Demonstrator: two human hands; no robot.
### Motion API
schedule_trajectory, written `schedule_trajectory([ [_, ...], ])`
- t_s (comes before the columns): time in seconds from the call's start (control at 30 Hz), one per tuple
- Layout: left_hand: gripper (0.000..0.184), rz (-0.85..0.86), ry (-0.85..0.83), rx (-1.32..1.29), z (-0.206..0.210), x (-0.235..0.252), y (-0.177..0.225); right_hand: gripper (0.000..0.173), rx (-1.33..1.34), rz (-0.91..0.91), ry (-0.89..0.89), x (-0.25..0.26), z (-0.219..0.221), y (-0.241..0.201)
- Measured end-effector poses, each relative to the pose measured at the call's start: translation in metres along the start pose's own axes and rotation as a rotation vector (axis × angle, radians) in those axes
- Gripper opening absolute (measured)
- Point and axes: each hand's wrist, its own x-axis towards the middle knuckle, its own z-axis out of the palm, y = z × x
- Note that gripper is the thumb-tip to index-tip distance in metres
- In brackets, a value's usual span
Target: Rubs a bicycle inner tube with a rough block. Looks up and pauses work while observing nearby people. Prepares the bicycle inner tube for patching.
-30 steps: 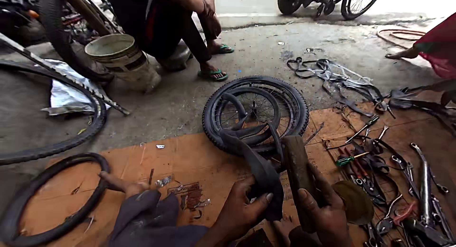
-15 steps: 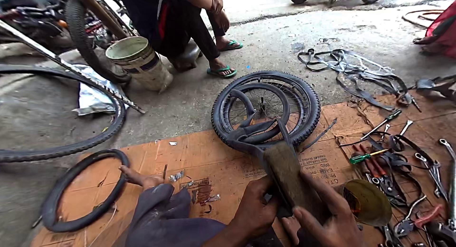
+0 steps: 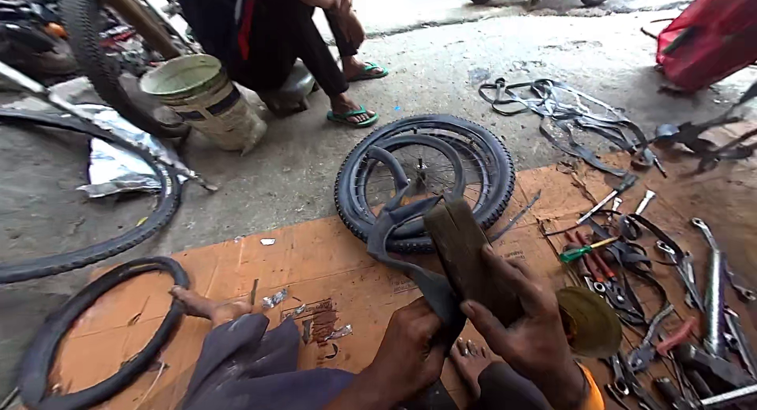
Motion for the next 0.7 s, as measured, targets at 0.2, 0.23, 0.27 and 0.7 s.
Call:
schedule_trajectory([
  [0.2,0.013,-0.103,-0.032,-0.294,-0.016,0.011,0.003,0.068,0.159,0.061,-0.021,0.004,-0.016,-0.006],
  [0.23,0.014,-0.133,-0.009,-0.345,-0.021,0.01,0.003,0.067,0.16,0.031,-0.071,-0.007,-0.018,-0.002],
  [0.27,0.014,-0.142,0.003,-0.361,-0.025,0.008,0.002,0.066,0.151,-0.007,-0.119,-0.016,-0.018,0.003],
  [0.7,0.024,-0.195,-0.082,-0.502,-0.018,0.012,0.01,0.068,0.381,0.173,-0.031,-0.007,-0.015,-0.007],
])
